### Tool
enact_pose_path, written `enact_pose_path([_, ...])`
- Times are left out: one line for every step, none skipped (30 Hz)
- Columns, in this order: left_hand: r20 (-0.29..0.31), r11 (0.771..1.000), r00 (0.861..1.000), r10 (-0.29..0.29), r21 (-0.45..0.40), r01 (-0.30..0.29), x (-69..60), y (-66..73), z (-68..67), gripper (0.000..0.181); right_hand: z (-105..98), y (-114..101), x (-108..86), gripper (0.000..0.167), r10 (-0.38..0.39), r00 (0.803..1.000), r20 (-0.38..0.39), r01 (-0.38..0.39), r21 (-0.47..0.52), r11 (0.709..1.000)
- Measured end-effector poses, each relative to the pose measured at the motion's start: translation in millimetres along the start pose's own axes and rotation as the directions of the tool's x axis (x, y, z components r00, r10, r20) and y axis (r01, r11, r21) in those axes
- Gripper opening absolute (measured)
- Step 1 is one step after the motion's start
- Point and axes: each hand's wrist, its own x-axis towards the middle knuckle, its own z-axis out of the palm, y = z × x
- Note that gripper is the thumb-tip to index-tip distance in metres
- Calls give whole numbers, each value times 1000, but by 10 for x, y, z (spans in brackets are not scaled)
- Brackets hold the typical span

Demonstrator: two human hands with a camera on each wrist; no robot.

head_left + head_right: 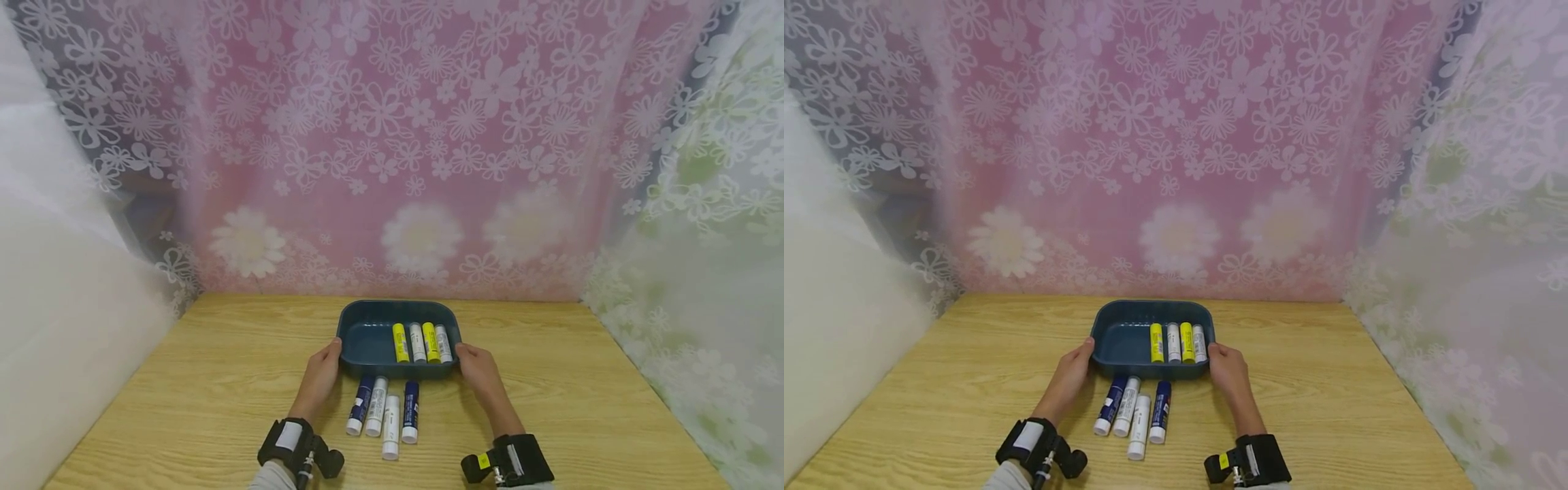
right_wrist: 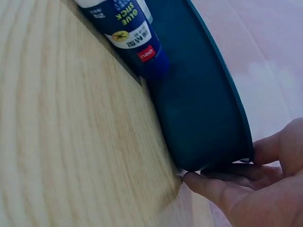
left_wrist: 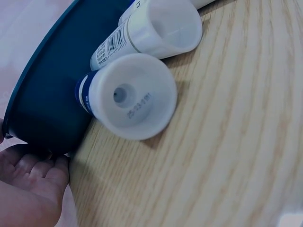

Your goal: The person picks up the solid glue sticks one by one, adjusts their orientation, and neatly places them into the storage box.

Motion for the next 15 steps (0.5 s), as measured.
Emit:
enact_pose_path([0, 1000, 1000, -2, 2, 2, 2, -1, 2, 67, -5, 2, 5, 53, 4, 1000, 2, -4, -6, 1000])
enact_pose_path([1, 1000, 1000, -2, 3, 2, 4, -2, 5, 67, -10, 0, 5, 53, 8, 1000, 4, -8, -12, 1000])
enact_pose_path([1, 1000, 1000, -6, 5, 6, 4, -4, 8, 67, -14, 0, 8, 53, 13, 1000, 7, -13, -18, 1000])
enact_pose_path([0, 1000, 1000, -8, 8, 8, 5, -7, 10, 67, -19, -3, 11, 53, 12, 1000, 7, -11, -28, 1000])
enact_pose_path([-2, 1000, 1000, -13, 9, 13, 4, -10, 12, 67, -22, -2, 16, 53, 14, 1000, 7, -13, -35, 999])
enact_pose_path([-3, 1000, 1000, -12, 12, 12, 6, -11, 13, 67, -28, 3, 23, 53, 11, 1000, 8, -11, -37, 999])
enact_pose_path([-5, 1000, 1000, -14, 11, 14, 6, -13, 13, 67, -34, 5, 29, 53, 6, 1000, 10, -5, -36, 999])
enact_pose_path([-5, 1000, 1000, -12, 11, 12, 5, -13, 13, 67, -41, 13, 38, 52, 0, 1000, 14, 0, -27, 1000])
enact_pose_path([-7, 1000, 1000, -12, 12, 12, 6, -14, 12, 67, -51, 19, 47, 51, -10, 1000, 22, 10, -4, 1000])
enact_pose_path([-6, 1000, 1000, -9, 12, 9, 6, -13, 11, 67, -60, 26, 56, 50, -17, 999, 28, 17, 16, 1000])
enact_pose_path([-6, 1000, 1000, -8, 12, 8, 5, -10, 9, 68, -69, 34, 66, 49, -19, 999, 36, 18, 37, 999])
enact_pose_path([-5, 1000, 1000, -6, 12, 6, 5, -9, 7, 68, -78, 40, 75, 48, -25, 999, 47, 22, 61, 998])
enact_pose_path([-3, 1000, 1000, -5, 12, 5, 4, -6, 5, 68, -87, 46, 84, 48, -25, 998, 56, 20, 78, 997])
enact_pose_path([-1, 1000, 1000, -6, 13, 6, 3, -4, 2, 69, -95, 50, 90, 48, -24, 998, 66, 18, 90, 996])
enact_pose_path([1, 1000, 1000, -9, 13, 9, 1, -1, -1, 69, -102, 50, 93, 48, -23, 997, 72, 16, 96, 995])
